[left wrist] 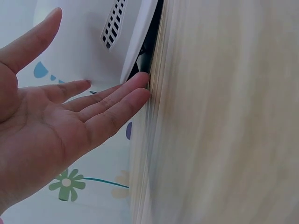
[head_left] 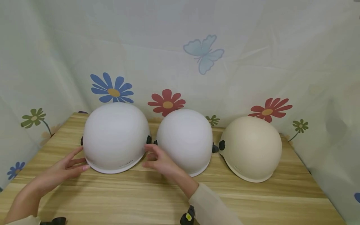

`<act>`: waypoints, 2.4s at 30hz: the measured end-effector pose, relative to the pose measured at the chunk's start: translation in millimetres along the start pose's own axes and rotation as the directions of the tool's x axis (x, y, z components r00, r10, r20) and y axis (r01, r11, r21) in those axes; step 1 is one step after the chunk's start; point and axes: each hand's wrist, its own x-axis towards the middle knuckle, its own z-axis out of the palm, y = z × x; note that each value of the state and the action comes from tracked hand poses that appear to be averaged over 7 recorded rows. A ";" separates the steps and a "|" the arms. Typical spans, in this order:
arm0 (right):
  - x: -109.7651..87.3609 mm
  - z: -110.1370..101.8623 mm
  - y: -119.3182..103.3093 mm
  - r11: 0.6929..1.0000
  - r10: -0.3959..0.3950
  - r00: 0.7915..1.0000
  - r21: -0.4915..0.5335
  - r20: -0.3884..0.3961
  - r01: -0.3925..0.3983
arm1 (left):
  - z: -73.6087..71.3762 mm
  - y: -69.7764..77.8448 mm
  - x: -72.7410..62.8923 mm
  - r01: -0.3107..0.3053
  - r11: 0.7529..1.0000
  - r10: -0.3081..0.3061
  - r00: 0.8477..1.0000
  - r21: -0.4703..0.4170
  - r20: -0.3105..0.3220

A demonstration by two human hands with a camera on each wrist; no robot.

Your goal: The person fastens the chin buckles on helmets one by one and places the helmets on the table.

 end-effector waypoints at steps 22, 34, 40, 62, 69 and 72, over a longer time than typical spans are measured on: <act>10.9 3.0 -21.7 0.998 -0.068 0.997 -0.012 0.030 0.068 | 1.1 -2.6 -1.5 -0.002 0.999 0.003 1.000 -0.044 0.024; 8.7 5.1 -21.9 0.997 -0.026 0.999 -0.071 0.034 0.028 | -0.5 -8.9 -1.4 -0.032 0.986 0.026 0.999 -0.164 -0.039; 6.5 7.8 -23.2 0.997 -0.039 0.998 -0.066 0.039 0.042 | 0.9 -1.3 -3.0 -0.064 0.933 0.015 0.990 -0.355 -0.139; -3.0 0.5 -21.3 0.986 -0.114 0.992 0.123 0.046 0.108 | 27.5 54.4 -6.0 -0.475 0.723 0.185 0.833 -0.501 -0.522; -11.1 -8.9 -29.1 0.987 -0.095 0.994 0.135 0.052 0.088 | 36.9 69.9 -8.6 -0.542 0.709 0.232 0.783 -0.450 -0.577; -14.2 -11.9 -34.6 0.985 -0.108 0.992 0.141 0.061 0.099 | 40.1 77.7 -12.9 -0.547 0.729 0.246 0.770 -0.411 -0.589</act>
